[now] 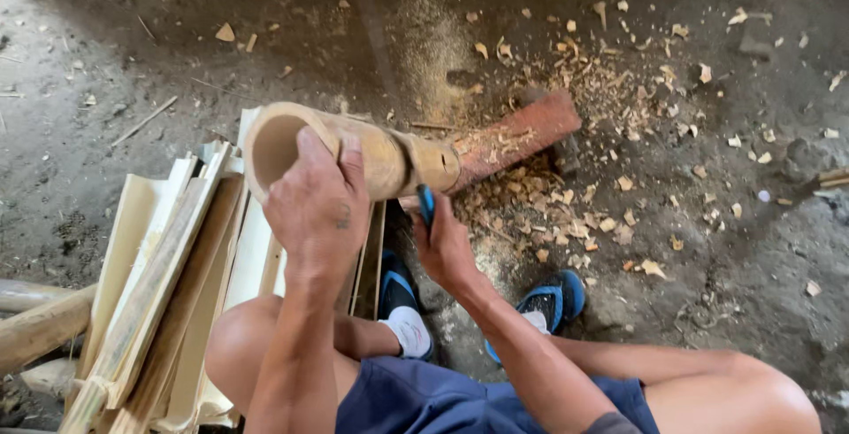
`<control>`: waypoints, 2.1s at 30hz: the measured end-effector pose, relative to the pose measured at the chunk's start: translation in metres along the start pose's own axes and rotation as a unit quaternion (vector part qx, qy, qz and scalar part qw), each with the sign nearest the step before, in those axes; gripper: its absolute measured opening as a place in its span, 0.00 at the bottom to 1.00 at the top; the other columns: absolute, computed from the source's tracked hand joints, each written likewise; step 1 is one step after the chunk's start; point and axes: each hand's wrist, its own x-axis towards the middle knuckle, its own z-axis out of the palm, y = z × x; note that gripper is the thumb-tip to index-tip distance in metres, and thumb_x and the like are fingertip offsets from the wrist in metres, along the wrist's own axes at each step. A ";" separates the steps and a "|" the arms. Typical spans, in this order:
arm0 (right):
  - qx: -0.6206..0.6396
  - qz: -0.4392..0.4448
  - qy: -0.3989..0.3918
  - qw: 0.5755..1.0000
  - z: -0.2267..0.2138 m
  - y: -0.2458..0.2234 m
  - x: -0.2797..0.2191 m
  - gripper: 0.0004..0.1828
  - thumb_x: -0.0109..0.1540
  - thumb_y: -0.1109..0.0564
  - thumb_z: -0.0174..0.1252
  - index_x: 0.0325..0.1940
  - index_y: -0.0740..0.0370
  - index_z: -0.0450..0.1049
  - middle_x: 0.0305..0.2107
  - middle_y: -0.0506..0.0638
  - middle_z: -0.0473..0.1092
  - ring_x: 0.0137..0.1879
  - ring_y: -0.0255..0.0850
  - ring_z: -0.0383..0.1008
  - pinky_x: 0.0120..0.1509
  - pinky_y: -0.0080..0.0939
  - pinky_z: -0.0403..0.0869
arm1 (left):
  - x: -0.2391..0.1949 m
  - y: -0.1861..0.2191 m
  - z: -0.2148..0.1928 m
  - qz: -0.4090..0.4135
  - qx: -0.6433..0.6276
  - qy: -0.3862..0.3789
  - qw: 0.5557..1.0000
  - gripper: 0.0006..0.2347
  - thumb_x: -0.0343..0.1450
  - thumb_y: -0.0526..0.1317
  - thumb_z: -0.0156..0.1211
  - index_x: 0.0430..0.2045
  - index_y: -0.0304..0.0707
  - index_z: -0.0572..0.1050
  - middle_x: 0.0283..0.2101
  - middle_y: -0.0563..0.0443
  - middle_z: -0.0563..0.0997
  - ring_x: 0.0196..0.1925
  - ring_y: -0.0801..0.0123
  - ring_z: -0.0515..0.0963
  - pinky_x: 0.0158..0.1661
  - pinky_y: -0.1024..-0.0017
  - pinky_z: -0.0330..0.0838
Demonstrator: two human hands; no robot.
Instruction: The person sits on the ground and uses a hand saw to cut a hollow bamboo tube into smaller sections. The person repeatedly saws through the bamboo, rotates the piece, and stacks the cut sections nearby.
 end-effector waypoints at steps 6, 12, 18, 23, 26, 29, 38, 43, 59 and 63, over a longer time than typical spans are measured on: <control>-0.156 0.210 -0.043 0.964 -0.004 0.073 0.028 0.18 0.67 0.54 0.56 0.56 0.64 0.60 0.29 0.72 0.75 0.35 0.71 0.75 0.38 0.68 0.71 | 0.001 -0.009 0.003 -0.010 0.022 0.045 0.999 0.15 0.79 0.49 0.52 0.36 0.33 0.70 0.28 0.29 0.81 0.31 0.31 0.80 0.34 0.40 0.72; -0.018 0.143 -0.060 0.988 -0.013 0.018 0.016 0.27 0.63 0.54 0.54 0.65 0.61 0.59 0.27 0.73 0.74 0.36 0.72 0.74 0.39 0.67 0.72 | 0.003 -0.013 0.006 0.000 0.030 0.021 0.999 0.14 0.77 0.49 0.53 0.37 0.33 0.70 0.25 0.31 0.79 0.27 0.33 0.80 0.31 0.43 0.72; -0.191 0.222 -0.062 0.954 -0.017 0.067 0.047 0.26 0.66 0.51 0.56 0.64 0.63 0.59 0.28 0.69 0.75 0.34 0.70 0.75 0.39 0.67 0.72 | 0.015 -0.006 0.005 -0.022 0.024 -0.008 0.999 0.14 0.76 0.49 0.54 0.34 0.35 0.69 0.23 0.35 0.80 0.26 0.37 0.81 0.29 0.44 0.72; -0.064 0.189 -0.115 0.973 -0.019 0.036 0.026 0.19 0.68 0.51 0.50 0.59 0.62 0.61 0.25 0.66 0.75 0.29 0.65 0.76 0.32 0.64 0.73 | 0.013 0.006 0.009 -0.009 0.025 0.007 1.000 0.15 0.78 0.50 0.53 0.34 0.35 0.69 0.23 0.34 0.80 0.27 0.38 0.82 0.29 0.46 0.74; -0.046 0.210 -0.083 0.973 -0.005 0.040 0.026 0.13 0.70 0.52 0.48 0.53 0.63 0.62 0.25 0.62 0.74 0.25 0.57 0.78 0.27 0.58 0.76 | 0.010 0.008 0.010 0.000 0.011 0.007 1.000 0.14 0.78 0.49 0.52 0.37 0.34 0.69 0.23 0.35 0.80 0.27 0.39 0.82 0.29 0.47 0.74; -0.137 0.186 -0.029 0.973 -0.005 0.075 0.049 0.13 0.65 0.55 0.54 0.50 0.66 0.64 0.24 0.64 0.74 0.27 0.59 0.75 0.27 0.57 0.72 | 0.014 0.019 0.014 0.018 0.019 0.028 0.999 0.14 0.79 0.49 0.50 0.37 0.34 0.69 0.22 0.37 0.81 0.26 0.41 0.82 0.30 0.47 0.74; -0.074 0.217 -0.032 0.973 -0.012 0.059 0.044 0.18 0.65 0.55 0.55 0.57 0.61 0.64 0.27 0.66 0.75 0.30 0.61 0.77 0.32 0.60 0.72 | 0.019 0.006 0.020 0.003 0.015 0.001 1.000 0.14 0.81 0.49 0.46 0.40 0.36 0.70 0.19 0.43 0.80 0.21 0.52 0.82 0.24 0.57 0.74; -0.079 0.290 -0.080 0.950 -0.012 0.074 0.049 0.14 0.66 0.53 0.53 0.53 0.60 0.65 0.27 0.65 0.75 0.28 0.59 0.75 0.29 0.59 0.70 | 0.010 0.019 0.024 0.054 0.057 0.104 0.992 0.13 0.80 0.49 0.48 0.35 0.38 0.70 0.19 0.46 0.80 0.20 0.55 0.81 0.24 0.59 0.74; -0.122 0.071 -0.040 0.989 -0.047 0.062 0.022 0.26 0.66 0.55 0.54 0.68 0.60 0.59 0.26 0.70 0.73 0.32 0.71 0.72 0.32 0.67 0.67 | 0.007 -0.027 0.012 0.101 0.021 0.071 0.992 0.15 0.75 0.50 0.62 0.27 0.39 0.71 0.20 0.44 0.78 0.23 0.51 0.79 0.28 0.56 0.72; -0.045 0.056 -0.066 0.995 -0.038 0.000 0.025 0.20 0.69 0.52 0.47 0.64 0.58 0.58 0.30 0.68 0.74 0.30 0.68 0.75 0.30 0.63 0.73 | 0.011 -0.019 0.011 0.106 0.038 0.060 0.992 0.16 0.75 0.50 0.62 0.23 0.40 0.70 0.21 0.43 0.78 0.23 0.50 0.79 0.29 0.55 0.72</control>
